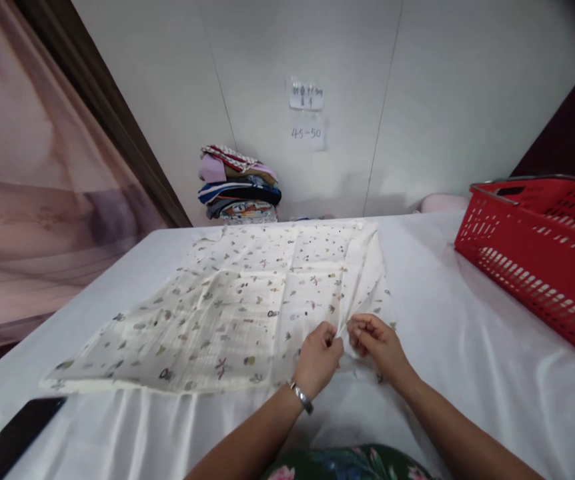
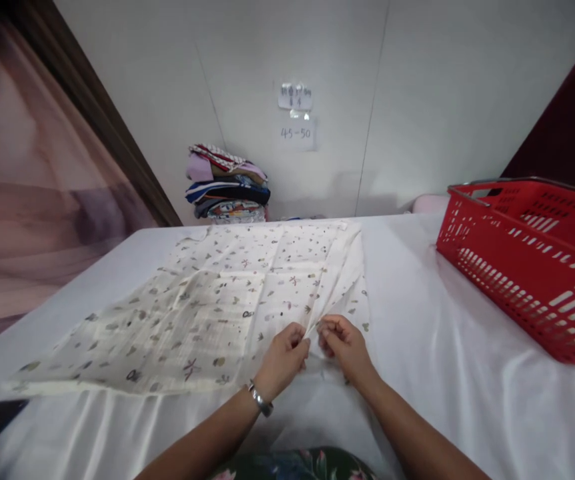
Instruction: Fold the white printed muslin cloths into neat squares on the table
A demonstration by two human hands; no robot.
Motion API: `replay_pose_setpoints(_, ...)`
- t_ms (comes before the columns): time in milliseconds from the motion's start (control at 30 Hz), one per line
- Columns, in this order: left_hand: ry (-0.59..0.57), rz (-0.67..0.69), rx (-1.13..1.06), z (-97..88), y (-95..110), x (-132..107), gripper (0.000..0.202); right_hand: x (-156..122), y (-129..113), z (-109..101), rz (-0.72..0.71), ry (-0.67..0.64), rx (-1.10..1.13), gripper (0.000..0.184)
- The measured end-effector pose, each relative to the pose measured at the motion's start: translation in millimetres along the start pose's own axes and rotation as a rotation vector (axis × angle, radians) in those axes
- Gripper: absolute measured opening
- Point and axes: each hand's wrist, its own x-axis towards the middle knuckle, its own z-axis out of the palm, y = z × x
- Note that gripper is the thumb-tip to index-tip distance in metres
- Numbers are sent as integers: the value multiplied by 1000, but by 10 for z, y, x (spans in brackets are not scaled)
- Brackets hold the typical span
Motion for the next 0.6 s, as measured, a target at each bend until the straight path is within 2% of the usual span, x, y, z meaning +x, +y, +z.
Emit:
replay_pose_setpoints(100, -3, 127, 102, -70, 112, -48, 6, 72, 14, -74, 56, 20, 53, 39)
replay_pose_setpoints(200, -91, 236, 203, -165, 263, -151, 4, 153, -39, -140, 184, 44, 153, 46)
replay_pose_setpoints(400, -332, 315, 284, -411, 490, -432, 7, 546, -228, -295, 231, -56, 392, 18)
replay_pose_setpoints(500, -427, 305, 320, -568, 542, -569, 12, 869, -275, -320, 318, -20, 461, 11)
replay_pose_setpoints(600, -445, 232, 387, -774, 535, -686, 17, 1202, -274, -249, 369, 40, 516, 7)
